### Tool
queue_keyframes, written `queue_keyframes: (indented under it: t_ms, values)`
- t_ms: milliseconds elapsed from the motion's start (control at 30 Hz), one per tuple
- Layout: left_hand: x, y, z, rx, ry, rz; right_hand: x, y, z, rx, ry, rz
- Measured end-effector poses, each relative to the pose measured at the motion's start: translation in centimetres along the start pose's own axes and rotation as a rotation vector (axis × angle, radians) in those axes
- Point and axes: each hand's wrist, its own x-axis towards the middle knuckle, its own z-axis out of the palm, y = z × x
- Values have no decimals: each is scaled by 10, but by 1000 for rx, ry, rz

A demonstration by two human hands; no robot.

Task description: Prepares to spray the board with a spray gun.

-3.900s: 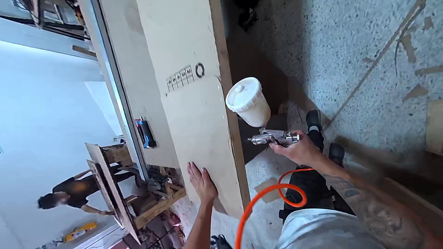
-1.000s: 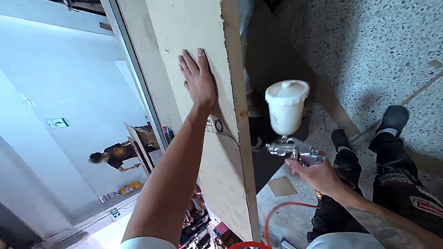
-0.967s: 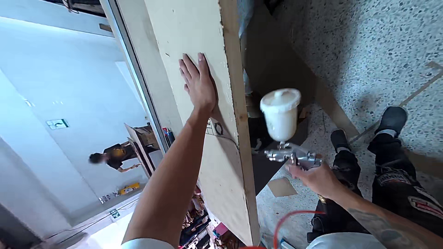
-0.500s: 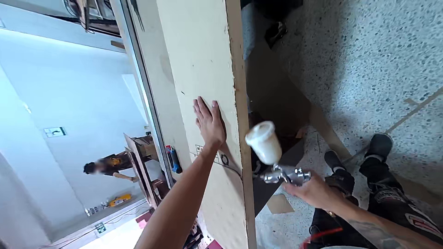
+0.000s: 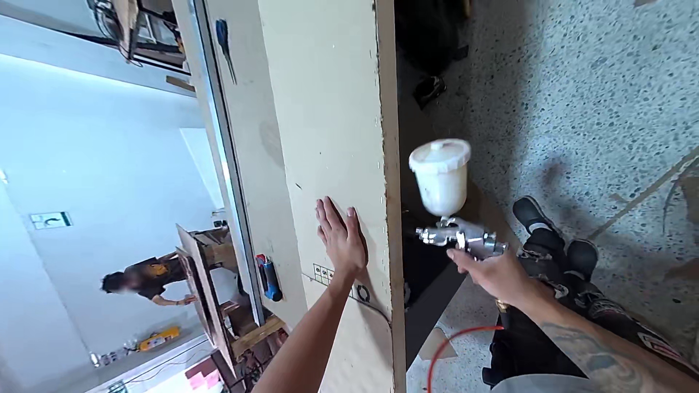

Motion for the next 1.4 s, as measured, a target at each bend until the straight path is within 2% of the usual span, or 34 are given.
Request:
queue_keyframes:
  t_ms: [100, 267, 433, 533, 633, 800, 900, 967, 1167, 1400]
  values:
    - [0, -5, 1, -8, 11, 17, 39, -23, -7, 35, 69, -53]
    - [2, -1, 0, -10, -3, 15, 74, -51, -24, 71, 75, 61]
    - [18, 9, 0, 16, 0, -25, 122, -85, -32, 135, 132, 2]
    - [56, 34, 0, 17, 5, -23, 143, -100, -40, 156, 146, 4]
    - [117, 66, -3, 17, -16, 13, 169, -119, -46, 178, 163, 39]
    - [234, 150, 4, -11, -9, -9, 229, -151, -65, 184, 150, 44]
    - [271, 186, 7, -12, 3, 99, 278, -179, -81, 195, 146, 28]
    - [276, 194, 4, -8, -8, 166, 311, -201, -90, 193, 144, 22]
    - [280, 199, 5, -3, 3, 168, 402, -258, -116, 191, 145, 7]
    - [285, 206, 1, 3, 29, 163, 471, -311, -133, 148, 151, 46]
